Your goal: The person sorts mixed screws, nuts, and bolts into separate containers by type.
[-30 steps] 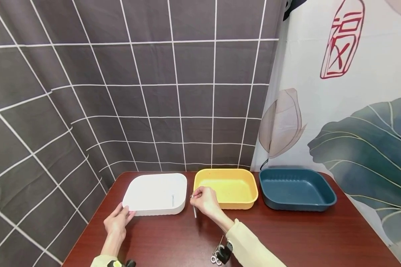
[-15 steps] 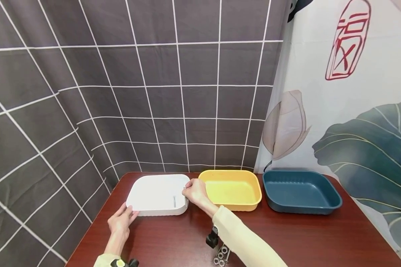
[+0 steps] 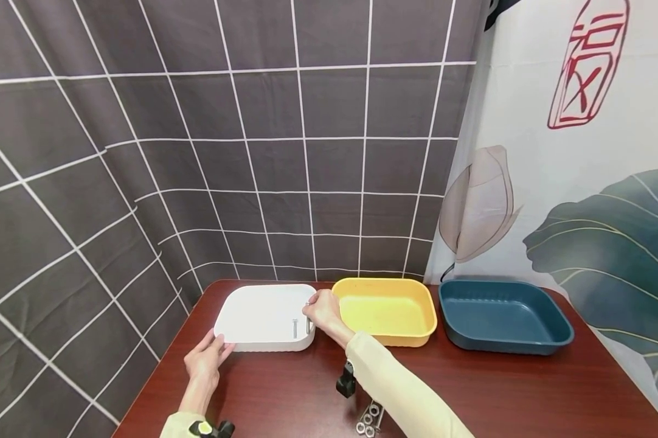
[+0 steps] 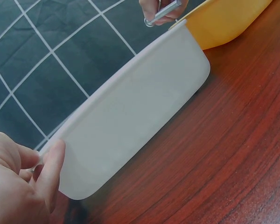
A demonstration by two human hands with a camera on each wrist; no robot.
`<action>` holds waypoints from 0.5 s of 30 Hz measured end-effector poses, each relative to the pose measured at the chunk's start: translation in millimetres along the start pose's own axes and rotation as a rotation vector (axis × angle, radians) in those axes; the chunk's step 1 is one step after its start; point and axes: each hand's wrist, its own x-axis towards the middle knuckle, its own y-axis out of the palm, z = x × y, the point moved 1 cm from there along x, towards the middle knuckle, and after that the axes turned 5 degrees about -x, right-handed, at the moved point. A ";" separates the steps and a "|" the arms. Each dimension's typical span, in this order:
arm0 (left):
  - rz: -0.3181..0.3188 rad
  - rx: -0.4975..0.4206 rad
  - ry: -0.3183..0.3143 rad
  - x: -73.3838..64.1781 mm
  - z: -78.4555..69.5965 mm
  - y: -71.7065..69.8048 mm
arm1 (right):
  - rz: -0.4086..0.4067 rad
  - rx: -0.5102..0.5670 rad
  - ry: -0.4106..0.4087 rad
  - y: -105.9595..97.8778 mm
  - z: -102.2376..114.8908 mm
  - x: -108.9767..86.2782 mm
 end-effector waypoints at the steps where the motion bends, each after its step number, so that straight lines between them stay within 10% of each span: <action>1: 0.001 -0.002 -0.001 0.1 0.1 0.2 | 0.000 0.002 0.003 0.3 0.0 0.4; 15: 0.007 -0.019 0.001 0.8 1.3 -0.1 | -0.047 0.109 0.002 -12.6 0.4 -1.6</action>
